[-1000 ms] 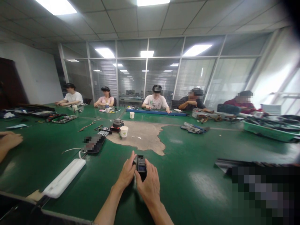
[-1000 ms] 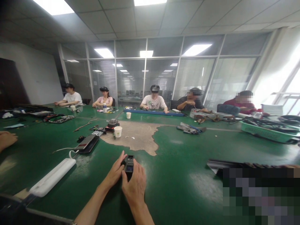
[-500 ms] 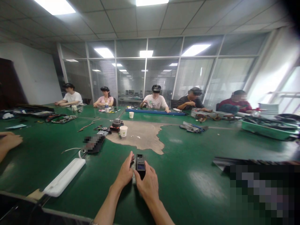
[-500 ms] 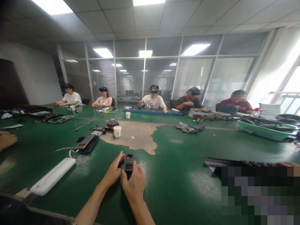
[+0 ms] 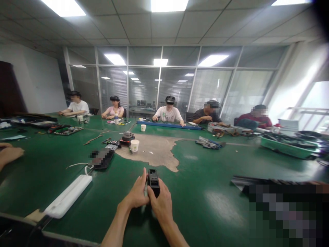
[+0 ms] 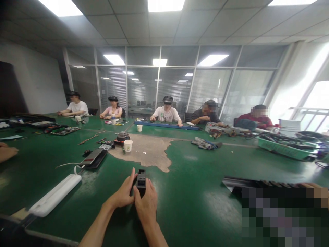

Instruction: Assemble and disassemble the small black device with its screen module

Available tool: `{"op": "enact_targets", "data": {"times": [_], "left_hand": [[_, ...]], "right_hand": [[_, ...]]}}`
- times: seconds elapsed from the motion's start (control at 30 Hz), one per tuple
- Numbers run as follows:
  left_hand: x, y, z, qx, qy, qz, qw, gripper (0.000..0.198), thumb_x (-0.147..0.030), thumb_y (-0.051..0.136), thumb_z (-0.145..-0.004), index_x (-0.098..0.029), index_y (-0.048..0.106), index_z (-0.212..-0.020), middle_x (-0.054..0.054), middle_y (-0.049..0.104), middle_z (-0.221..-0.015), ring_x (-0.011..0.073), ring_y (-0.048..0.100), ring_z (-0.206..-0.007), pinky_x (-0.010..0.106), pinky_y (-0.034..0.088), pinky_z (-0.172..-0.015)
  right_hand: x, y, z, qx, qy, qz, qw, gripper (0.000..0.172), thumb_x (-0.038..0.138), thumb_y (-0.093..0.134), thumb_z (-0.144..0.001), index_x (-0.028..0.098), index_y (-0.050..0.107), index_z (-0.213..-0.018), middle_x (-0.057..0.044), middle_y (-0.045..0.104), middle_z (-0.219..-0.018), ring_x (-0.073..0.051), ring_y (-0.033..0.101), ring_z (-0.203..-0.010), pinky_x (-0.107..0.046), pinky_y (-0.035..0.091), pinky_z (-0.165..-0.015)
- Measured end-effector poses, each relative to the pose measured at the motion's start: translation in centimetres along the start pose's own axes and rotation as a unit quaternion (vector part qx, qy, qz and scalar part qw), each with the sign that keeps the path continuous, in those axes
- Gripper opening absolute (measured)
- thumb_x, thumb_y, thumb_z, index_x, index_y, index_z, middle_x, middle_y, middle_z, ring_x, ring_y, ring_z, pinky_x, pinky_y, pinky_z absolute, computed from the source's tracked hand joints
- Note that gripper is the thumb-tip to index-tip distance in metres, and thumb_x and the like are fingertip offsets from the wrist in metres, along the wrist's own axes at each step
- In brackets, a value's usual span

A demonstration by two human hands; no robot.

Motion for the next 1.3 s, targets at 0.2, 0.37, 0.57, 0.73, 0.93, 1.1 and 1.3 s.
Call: {"op": "enact_targets", "data": {"times": [0.2, 0.37, 0.57, 0.73, 0.93, 1.1, 1.3], "left_hand": [[-0.3, 0.1, -0.1, -0.005, 0.022, -0.002, 1.0, 0.133, -0.035, 0.079, -0.054, -0.021, -0.017, -0.146, 0.016, 0.037, -0.145, 0.0348, 0.033, -0.133, 0.056, 0.018, -0.111], [0.3, 0.1, 0.1, -0.02, 0.008, -0.016, 1.0, 0.137, -0.041, 0.083, -0.052, -0.021, -0.014, -0.147, 0.015, 0.045, -0.139, 0.0338, 0.039, -0.128, 0.051, 0.026, -0.108], [0.5, 0.0, 0.0, -0.036, 0.008, -0.025, 0.999, 0.132, -0.034, 0.081, -0.057, -0.022, -0.016, -0.146, 0.014, 0.046, -0.139, 0.0298, 0.042, -0.126, 0.045, 0.03, -0.106], [0.7, 0.1, 0.0, -0.039, 0.006, -0.03, 0.999, 0.132, -0.034, 0.08, -0.058, -0.02, -0.017, -0.146, 0.014, 0.046, -0.138, 0.0289, 0.042, -0.126, 0.045, 0.03, -0.106], [0.4, 0.1, 0.1, -0.037, 0.009, -0.028, 0.999, 0.129, -0.032, 0.08, -0.057, -0.021, -0.011, -0.148, 0.014, 0.046, -0.139, 0.0297, 0.042, -0.127, 0.045, 0.029, -0.107], [0.6, 0.3, 0.3, -0.037, -0.002, -0.039, 0.999, 0.129, -0.031, 0.08, -0.058, -0.02, -0.013, -0.147, 0.013, 0.048, -0.137, 0.0289, 0.043, -0.125, 0.045, 0.03, -0.106], [1.4, 0.5, -0.4, -0.017, -0.011, -0.05, 0.999, 0.136, -0.036, 0.082, -0.056, -0.018, -0.018, -0.146, 0.016, 0.039, -0.143, 0.0302, 0.037, -0.131, 0.047, 0.028, -0.108]], "right_hand": [[0.4, -2.1, -1.4, -0.041, 0.004, -0.063, 0.997, 0.054, 0.045, 0.055, -0.083, 0.017, 0.048, -0.13, -0.012, 0.056, -0.128, -0.024, 0.051, -0.119, -0.041, 0.039, -0.1], [-2.4, -3.9, -2.0, -0.028, 0.01, -0.026, 0.999, 0.055, 0.048, 0.055, -0.083, 0.015, 0.051, -0.127, -0.013, 0.056, -0.127, -0.026, 0.049, -0.121, -0.042, 0.036, -0.103], [-6.7, -4.2, -1.1, 0.013, 0.053, -0.007, 0.998, 0.052, 0.05, 0.051, -0.083, 0.015, 0.056, -0.122, -0.011, 0.062, -0.118, -0.027, 0.056, -0.112, -0.042, 0.042, -0.097], [-6.8, -3.9, -0.9, 0.017, 0.052, 0.01, 0.998, 0.05, 0.05, 0.05, -0.083, 0.017, 0.058, -0.12, -0.011, 0.063, -0.116, -0.026, 0.058, -0.109, -0.042, 0.043, -0.095], [-7.8, -3.3, -0.3, 0.019, 0.066, 0.068, 0.995, 0.067, 0.056, 0.053, -0.079, 0.009, 0.052, -0.126, -0.018, 0.059, -0.121, -0.031, 0.056, -0.113, -0.045, 0.042, -0.096], [-8.5, -2.7, 0.0, 0.044, 0.086, 0.094, 0.991, 0.083, 0.059, 0.054, -0.076, 0.004, 0.039, -0.136, -0.02, 0.052, -0.13, -0.031, 0.049, -0.121, -0.042, 0.039, -0.101], [-7.6, -3.0, -0.1, 0.069, 0.081, 0.103, 0.989, 0.072, 0.056, 0.051, -0.08, 0.007, 0.045, -0.132, -0.017, 0.055, -0.127, -0.029, 0.049, -0.121, -0.039, 0.036, -0.102]]}}
Point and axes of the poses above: each hand's wrist, its own z-axis away from the middle knuckle, its own y-axis out of the palm, x = y × z, the point moved 10 cm from there along -z, towards the middle knuckle
